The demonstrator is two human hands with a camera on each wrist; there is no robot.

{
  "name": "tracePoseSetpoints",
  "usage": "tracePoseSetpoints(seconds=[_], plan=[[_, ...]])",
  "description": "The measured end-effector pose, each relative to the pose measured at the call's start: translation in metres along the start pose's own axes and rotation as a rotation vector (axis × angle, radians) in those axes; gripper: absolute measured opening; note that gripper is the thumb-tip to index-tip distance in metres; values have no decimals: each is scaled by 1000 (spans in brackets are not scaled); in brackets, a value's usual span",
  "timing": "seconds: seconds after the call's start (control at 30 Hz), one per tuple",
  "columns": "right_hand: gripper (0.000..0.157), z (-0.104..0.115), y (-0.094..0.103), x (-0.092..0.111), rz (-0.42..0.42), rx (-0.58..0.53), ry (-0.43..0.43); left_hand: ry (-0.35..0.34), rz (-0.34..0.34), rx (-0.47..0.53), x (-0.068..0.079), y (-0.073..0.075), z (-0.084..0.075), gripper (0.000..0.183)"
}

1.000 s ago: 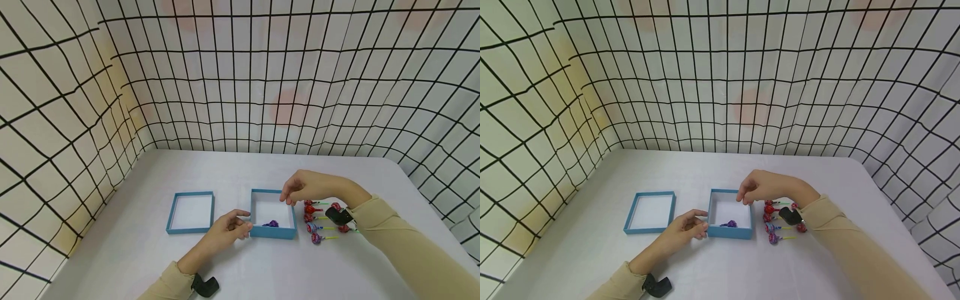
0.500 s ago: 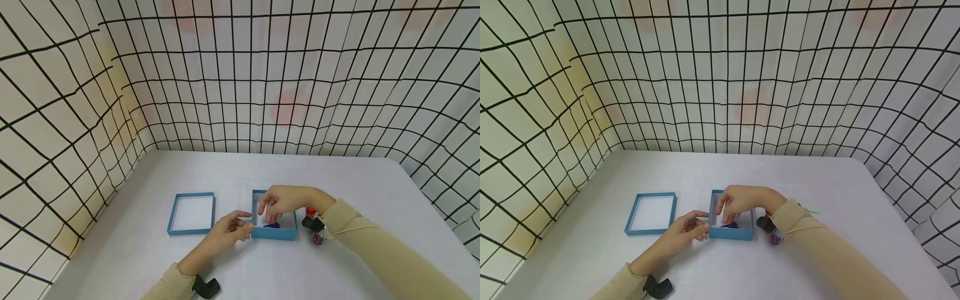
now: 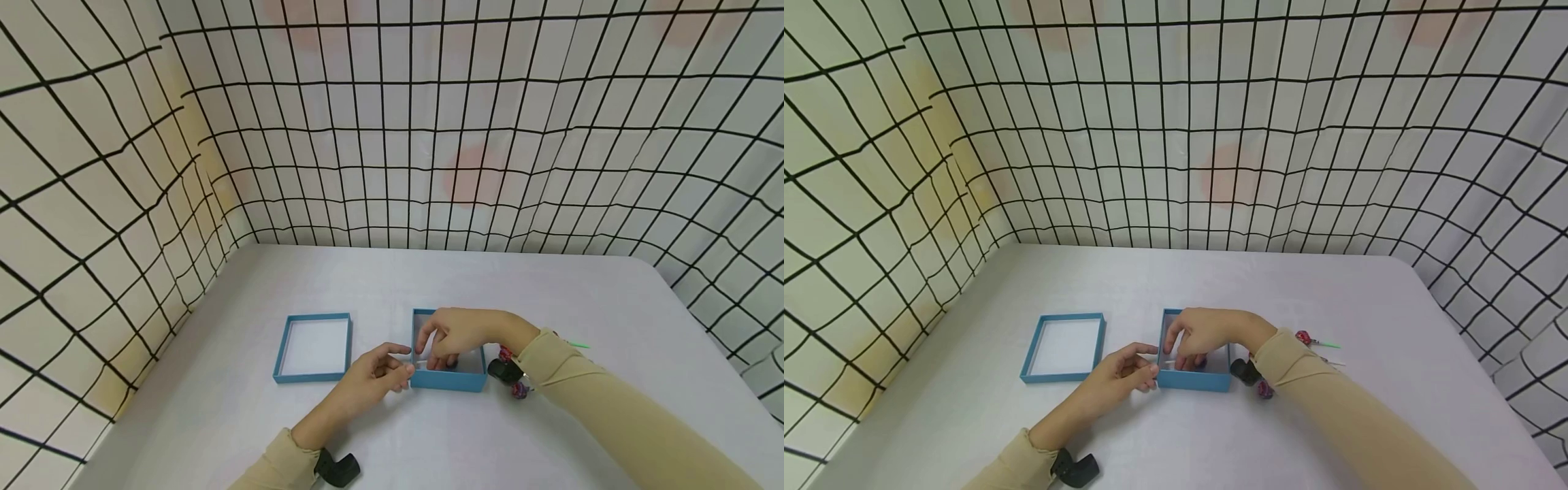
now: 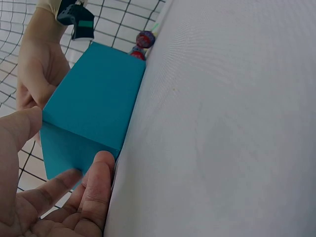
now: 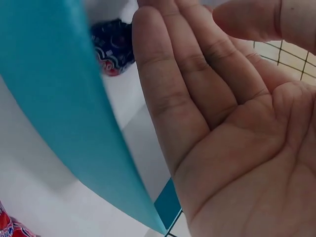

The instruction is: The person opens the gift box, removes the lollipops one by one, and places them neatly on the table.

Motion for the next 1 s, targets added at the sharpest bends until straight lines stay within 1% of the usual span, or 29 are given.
tracePoseSetpoints(seconds=[0.27,0.37,0.57,0.87,1.0], plan=[[31,2,8,1,-57,44,-8,6,-3,2,0,0,0,45],[33,3,13,2,-76,70,1,7,-2,4,0,0,0,45],[31,3,19,3,-106,62,-3,4,-1,9,0,0,0,44],[28,7,16,-1,-73,105,53,3,-2,7,0,1,0,45],[26,5,13,-4,-69,121,42,-4,2,7,0,0,-1,44]])
Point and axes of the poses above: each hand's wrist, its own x-axis away from the middle knuckle, its own y-axis out of the back of the hand, z = x × y, the point moved 6 cm from there along -x, towards the middle knuckle, and after that the axes turned 9 degrees about -x, right-handed, at the moved point
